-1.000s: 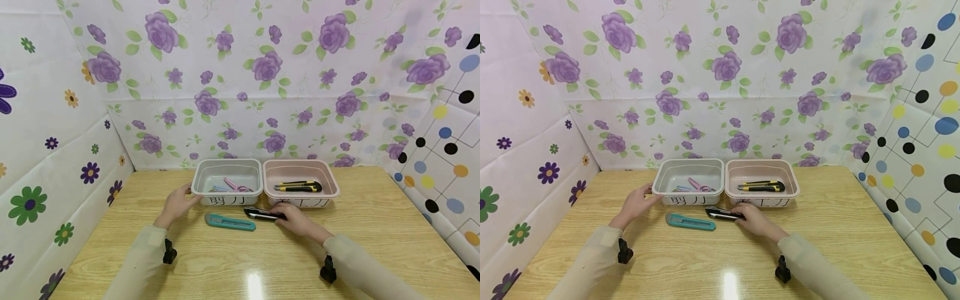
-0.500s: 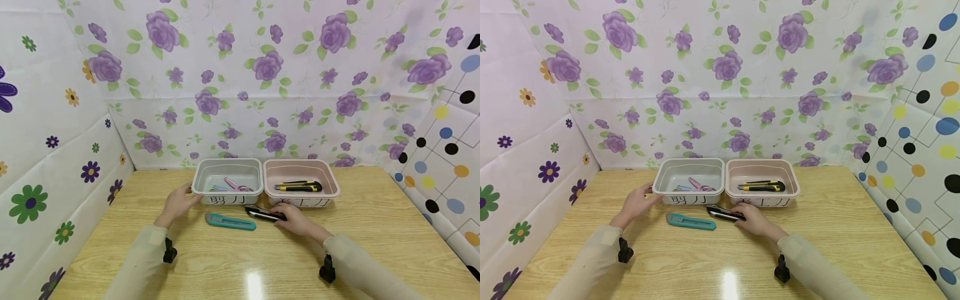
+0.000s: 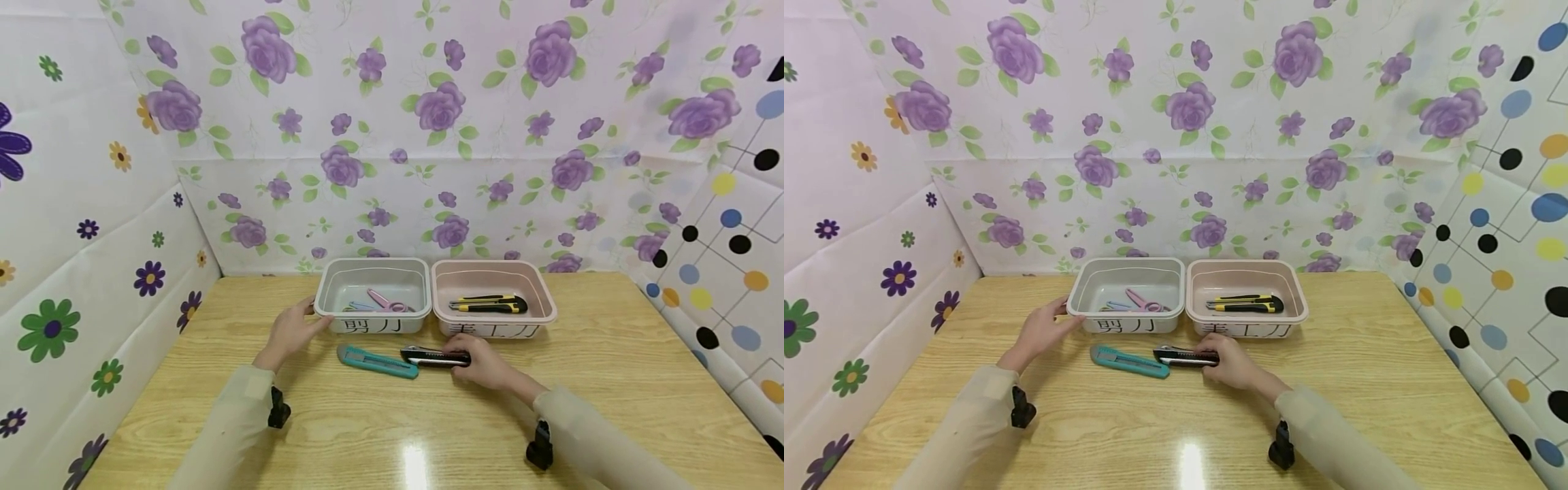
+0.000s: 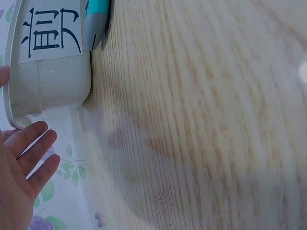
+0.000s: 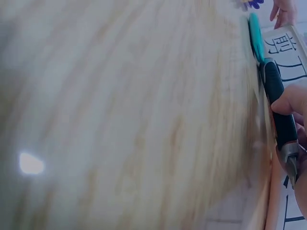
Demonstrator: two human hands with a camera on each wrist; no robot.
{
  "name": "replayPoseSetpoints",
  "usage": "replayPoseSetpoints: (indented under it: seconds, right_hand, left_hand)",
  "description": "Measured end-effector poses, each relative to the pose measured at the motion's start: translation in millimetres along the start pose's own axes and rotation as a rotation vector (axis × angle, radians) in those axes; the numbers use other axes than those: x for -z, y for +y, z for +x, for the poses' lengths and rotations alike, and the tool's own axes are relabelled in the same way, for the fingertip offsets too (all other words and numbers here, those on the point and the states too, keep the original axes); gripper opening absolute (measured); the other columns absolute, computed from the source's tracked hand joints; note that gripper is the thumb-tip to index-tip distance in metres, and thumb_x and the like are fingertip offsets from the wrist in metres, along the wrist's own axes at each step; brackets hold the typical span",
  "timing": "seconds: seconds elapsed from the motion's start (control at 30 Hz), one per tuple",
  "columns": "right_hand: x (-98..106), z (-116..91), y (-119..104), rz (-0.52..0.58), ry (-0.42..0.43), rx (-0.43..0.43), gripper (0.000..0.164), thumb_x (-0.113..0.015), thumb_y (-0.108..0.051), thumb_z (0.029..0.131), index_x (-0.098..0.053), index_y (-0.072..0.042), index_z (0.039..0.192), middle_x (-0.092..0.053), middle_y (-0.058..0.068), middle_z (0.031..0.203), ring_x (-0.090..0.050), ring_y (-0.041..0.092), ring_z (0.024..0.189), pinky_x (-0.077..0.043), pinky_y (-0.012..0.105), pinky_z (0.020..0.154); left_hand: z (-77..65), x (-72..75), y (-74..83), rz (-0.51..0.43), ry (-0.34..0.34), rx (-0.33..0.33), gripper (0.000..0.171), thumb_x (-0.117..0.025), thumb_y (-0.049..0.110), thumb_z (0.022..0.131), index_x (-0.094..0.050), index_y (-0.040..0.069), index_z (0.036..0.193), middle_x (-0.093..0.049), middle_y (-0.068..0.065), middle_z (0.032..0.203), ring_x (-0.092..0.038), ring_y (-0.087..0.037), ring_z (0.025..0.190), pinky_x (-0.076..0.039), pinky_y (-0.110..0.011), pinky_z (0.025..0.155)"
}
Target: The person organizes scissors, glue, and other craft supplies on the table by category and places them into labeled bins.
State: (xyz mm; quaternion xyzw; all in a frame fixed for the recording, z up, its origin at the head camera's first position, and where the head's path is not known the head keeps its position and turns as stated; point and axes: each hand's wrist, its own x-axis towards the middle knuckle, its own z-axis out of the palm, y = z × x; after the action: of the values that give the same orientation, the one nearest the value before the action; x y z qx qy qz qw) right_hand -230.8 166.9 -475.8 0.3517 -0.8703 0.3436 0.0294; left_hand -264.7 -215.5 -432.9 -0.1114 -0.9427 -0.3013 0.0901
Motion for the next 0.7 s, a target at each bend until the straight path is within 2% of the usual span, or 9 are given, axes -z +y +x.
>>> replayPoseSetpoints:
  seconds: [0.23,0.43,0.7]
  right_hand:
    - [6.5,-6.0,-3.0,0.008,0.006,-0.014,0.037,-0.065,0.000,0.066,-0.067,-0.003,0.104,-0.060,0.001,0.101,-0.055,0.016,0.095,-0.047,0.032,0.082]
    - [17.1,-12.2,-4.8,-0.019,0.001,-0.005,0.039,-0.064,0.000,0.066,-0.067,-0.002,0.105,-0.061,0.005,0.102,-0.056,0.019,0.096,-0.047,0.036,0.082]
    - [35.2,-16.1,-7.9,-0.090,0.045,0.057,0.036,-0.065,0.000,0.065,-0.069,-0.006,0.100,-0.061,0.002,0.098,-0.057,0.017,0.090,-0.048,0.033,0.075]
  left_hand:
    - [-1.2,0.9,2.3,-0.009,-0.001,-0.003,0.067,-0.059,0.046,0.084,-0.045,0.002,0.132,-0.061,-0.018,0.114,-0.056,-0.037,0.106,-0.042,-0.055,0.086]
    - [-1.8,1.8,3.2,-0.003,-0.003,-0.007,0.067,-0.059,0.046,0.084,-0.045,0.002,0.132,-0.061,-0.019,0.114,-0.056,-0.037,0.104,-0.043,-0.055,0.085]
    - [-2.6,2.4,2.9,0.006,-0.010,0.001,0.068,-0.059,0.047,0.084,-0.044,0.002,0.133,-0.061,-0.019,0.114,-0.056,-0.037,0.104,-0.044,-0.054,0.084]
